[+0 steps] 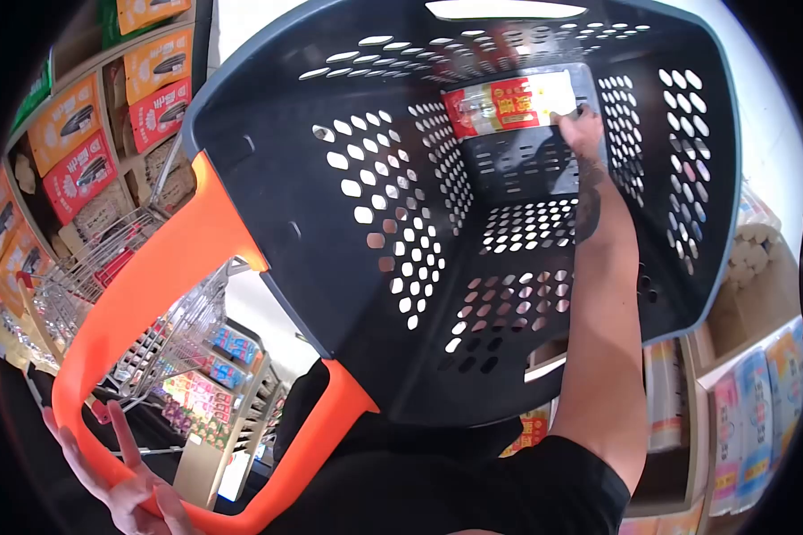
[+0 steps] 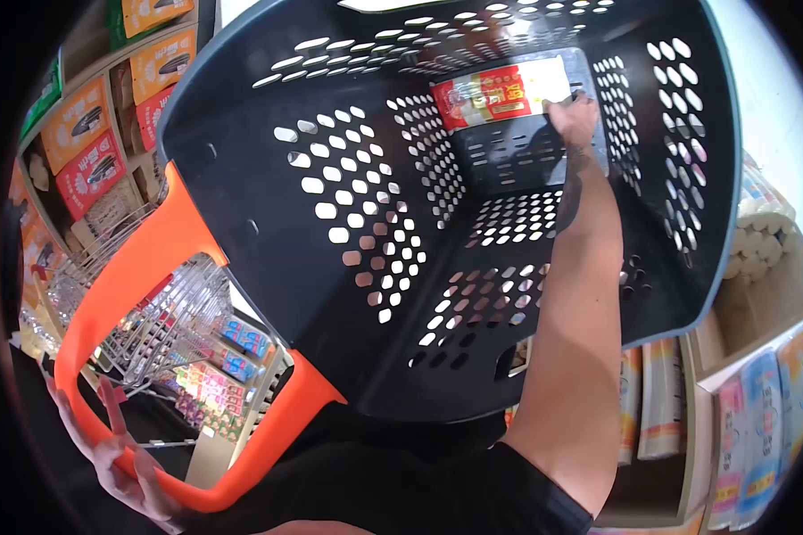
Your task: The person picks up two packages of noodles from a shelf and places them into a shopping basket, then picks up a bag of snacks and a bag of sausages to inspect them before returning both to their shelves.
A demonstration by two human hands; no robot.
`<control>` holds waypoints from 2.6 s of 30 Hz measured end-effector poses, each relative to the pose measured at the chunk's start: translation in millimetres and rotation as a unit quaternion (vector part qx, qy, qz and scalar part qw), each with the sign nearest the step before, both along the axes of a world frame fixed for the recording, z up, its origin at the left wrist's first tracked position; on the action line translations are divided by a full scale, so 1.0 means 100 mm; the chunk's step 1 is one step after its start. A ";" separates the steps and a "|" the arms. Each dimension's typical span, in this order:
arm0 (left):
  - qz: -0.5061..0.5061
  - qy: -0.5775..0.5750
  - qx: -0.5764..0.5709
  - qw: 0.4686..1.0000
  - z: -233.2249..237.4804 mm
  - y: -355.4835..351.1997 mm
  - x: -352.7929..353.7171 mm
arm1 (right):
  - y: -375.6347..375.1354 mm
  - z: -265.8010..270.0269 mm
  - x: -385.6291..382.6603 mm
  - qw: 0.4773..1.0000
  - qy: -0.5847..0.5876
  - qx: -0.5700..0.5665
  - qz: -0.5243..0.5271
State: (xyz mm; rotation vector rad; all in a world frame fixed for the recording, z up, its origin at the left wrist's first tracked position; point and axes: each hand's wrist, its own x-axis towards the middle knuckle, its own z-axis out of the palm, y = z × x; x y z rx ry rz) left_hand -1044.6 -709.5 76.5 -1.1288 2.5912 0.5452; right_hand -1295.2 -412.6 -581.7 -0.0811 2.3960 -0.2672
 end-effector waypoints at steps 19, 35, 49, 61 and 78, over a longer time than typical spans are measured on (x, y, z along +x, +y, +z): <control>-0.007 0.196 0.062 0.979 -0.11 0.28 0.32 | -0.74 1.91 0.80 0.987 0.102 -0.111 0.052; -0.587 0.069 0.224 0.775 0.27 -0.09 0.54 | -0.60 7.67 2.48 0.842 0.318 -0.271 -0.341; -0.779 -0.164 0.018 0.605 0.69 0.53 0.05 | 1.44 9.15 4.58 0.838 0.425 0.075 -0.333; -0.735 -0.080 0.027 0.672 0.19 0.10 0.37 | 2.18 9.31 4.81 0.843 0.390 0.094 -0.357; -0.722 -0.138 -0.044 0.676 0.17 1.05 0.11 | 2.41 8.97 4.75 0.808 0.441 0.275 -0.275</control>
